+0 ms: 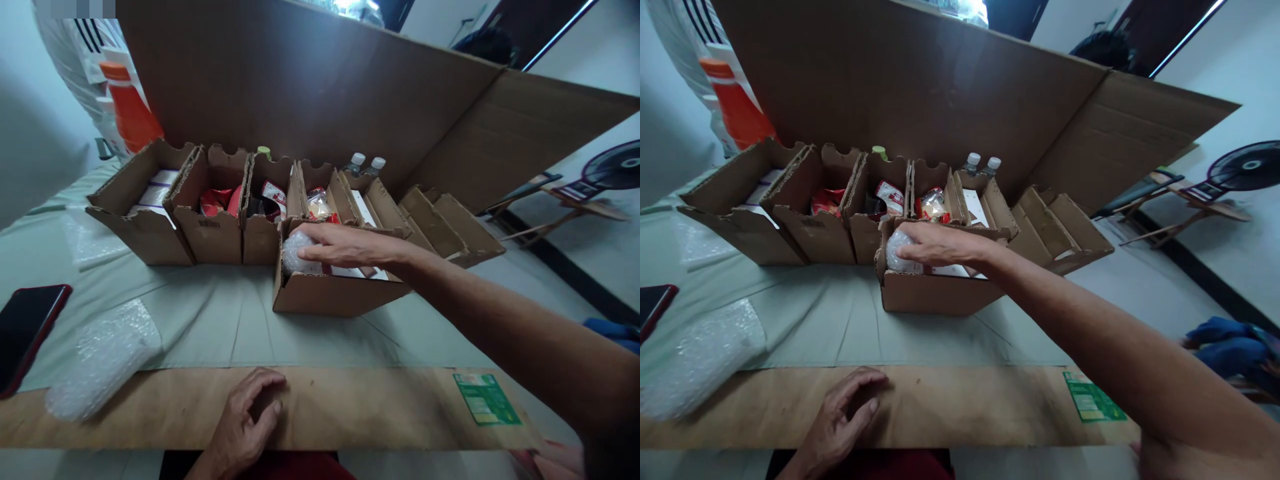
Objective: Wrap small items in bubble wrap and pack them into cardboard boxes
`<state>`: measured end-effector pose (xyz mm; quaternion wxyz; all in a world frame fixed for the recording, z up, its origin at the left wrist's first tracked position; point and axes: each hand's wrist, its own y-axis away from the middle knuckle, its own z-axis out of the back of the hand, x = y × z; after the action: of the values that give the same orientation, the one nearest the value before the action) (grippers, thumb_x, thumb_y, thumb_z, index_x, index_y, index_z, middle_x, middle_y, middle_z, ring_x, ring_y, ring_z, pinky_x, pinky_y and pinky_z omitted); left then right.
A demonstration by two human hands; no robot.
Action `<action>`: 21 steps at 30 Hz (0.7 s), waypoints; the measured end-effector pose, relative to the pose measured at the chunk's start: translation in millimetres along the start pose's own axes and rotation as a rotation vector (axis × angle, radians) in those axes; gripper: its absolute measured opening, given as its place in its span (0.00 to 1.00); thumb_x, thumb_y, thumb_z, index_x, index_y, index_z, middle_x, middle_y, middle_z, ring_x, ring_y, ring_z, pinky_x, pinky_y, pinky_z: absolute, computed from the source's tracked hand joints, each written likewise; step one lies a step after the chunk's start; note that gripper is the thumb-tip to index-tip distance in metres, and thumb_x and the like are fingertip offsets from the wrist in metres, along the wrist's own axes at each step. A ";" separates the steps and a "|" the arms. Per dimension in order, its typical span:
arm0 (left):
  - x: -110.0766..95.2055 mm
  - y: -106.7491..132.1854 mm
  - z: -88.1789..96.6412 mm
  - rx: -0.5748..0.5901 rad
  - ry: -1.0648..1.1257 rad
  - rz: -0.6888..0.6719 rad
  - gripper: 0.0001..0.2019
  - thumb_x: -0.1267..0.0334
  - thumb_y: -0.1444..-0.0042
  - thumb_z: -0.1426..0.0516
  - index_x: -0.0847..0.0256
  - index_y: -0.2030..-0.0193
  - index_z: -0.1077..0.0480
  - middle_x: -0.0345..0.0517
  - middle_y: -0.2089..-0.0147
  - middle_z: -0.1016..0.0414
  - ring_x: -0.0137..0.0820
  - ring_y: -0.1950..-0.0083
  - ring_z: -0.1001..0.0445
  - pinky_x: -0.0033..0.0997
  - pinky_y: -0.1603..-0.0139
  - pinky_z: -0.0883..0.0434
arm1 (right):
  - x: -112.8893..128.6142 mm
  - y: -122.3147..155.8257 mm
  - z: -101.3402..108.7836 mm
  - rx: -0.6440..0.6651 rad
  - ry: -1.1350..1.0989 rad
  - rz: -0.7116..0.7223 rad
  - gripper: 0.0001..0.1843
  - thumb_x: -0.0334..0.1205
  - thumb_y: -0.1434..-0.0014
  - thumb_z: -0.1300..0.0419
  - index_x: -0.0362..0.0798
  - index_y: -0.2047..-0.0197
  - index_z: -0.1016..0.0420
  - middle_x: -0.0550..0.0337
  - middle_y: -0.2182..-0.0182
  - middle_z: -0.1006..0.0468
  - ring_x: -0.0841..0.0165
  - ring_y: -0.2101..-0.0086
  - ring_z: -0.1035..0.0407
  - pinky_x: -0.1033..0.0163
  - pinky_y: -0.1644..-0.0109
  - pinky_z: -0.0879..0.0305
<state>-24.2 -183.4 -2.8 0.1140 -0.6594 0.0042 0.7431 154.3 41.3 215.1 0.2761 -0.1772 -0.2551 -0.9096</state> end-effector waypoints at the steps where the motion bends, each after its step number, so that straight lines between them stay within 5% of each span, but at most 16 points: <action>1: 0.5 0.8 -0.2 0.006 0.000 0.004 0.11 0.67 0.41 0.41 0.55 0.53 0.21 0.50 0.57 0.16 0.41 0.55 0.16 0.39 0.54 0.19 | 5.7 -1.8 -0.6 -0.010 0.129 -0.003 0.06 0.40 0.32 0.46 0.47 0.59 0.32 0.57 0.64 0.24 0.69 0.71 0.31 0.64 0.67 0.39; 4: -0.3 1.2 1.9 -0.029 -0.001 0.043 0.10 0.66 0.39 0.42 0.55 0.52 0.22 0.51 0.56 0.16 0.41 0.53 0.17 0.39 0.53 0.19 | 18.9 -10.3 -2.5 0.026 0.448 -0.007 0.06 0.38 0.33 0.45 0.47 0.61 0.30 0.56 0.68 0.25 0.67 0.73 0.36 0.62 0.68 0.44; 7: -9.2 -11.8 7.8 -0.176 -0.056 0.103 0.16 0.64 0.38 0.41 0.55 0.44 0.25 0.53 0.47 0.19 0.41 0.50 0.18 0.41 0.49 0.20 | 19.9 -20.8 -5.5 0.119 0.482 0.005 0.08 0.39 0.33 0.45 0.46 0.61 0.27 0.55 0.68 0.24 0.67 0.73 0.35 0.62 0.69 0.45; 12: -26.4 -73.5 5.4 -0.323 -0.090 -0.024 0.34 0.64 0.38 0.42 0.52 0.25 0.45 0.57 0.27 0.36 0.47 0.31 0.31 0.52 0.35 0.29 | 9.3 -27.7 -12.2 0.093 0.467 0.009 0.14 0.41 0.32 0.48 0.43 0.57 0.24 0.46 0.61 0.18 0.63 0.67 0.27 0.62 0.67 0.40; 16: -22.0 -116.1 -15.7 -0.268 -0.111 -0.082 0.41 0.66 0.42 0.41 0.54 0.23 0.51 0.58 0.24 0.41 0.50 0.25 0.40 0.57 0.29 0.36 | 8.0 -29.5 -20.7 0.053 0.474 -0.011 0.18 0.42 0.30 0.50 0.42 0.52 0.23 0.42 0.55 0.17 0.56 0.60 0.22 0.60 0.63 0.36; 21: -18.0 -123.2 -26.5 -0.270 -0.152 -0.075 0.37 0.67 0.41 0.41 0.54 0.25 0.46 0.57 0.27 0.36 0.49 0.29 0.34 0.53 0.35 0.29 | 10.8 -25.6 -16.5 -0.003 0.401 -0.030 0.17 0.42 0.32 0.45 0.41 0.50 0.21 0.40 0.51 0.17 0.52 0.55 0.21 0.57 0.58 0.31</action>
<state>25.2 -70.5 29.1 0.0520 -0.6103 -0.1291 0.7799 127.7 45.9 197.4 0.3074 0.0108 -0.1961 -0.9311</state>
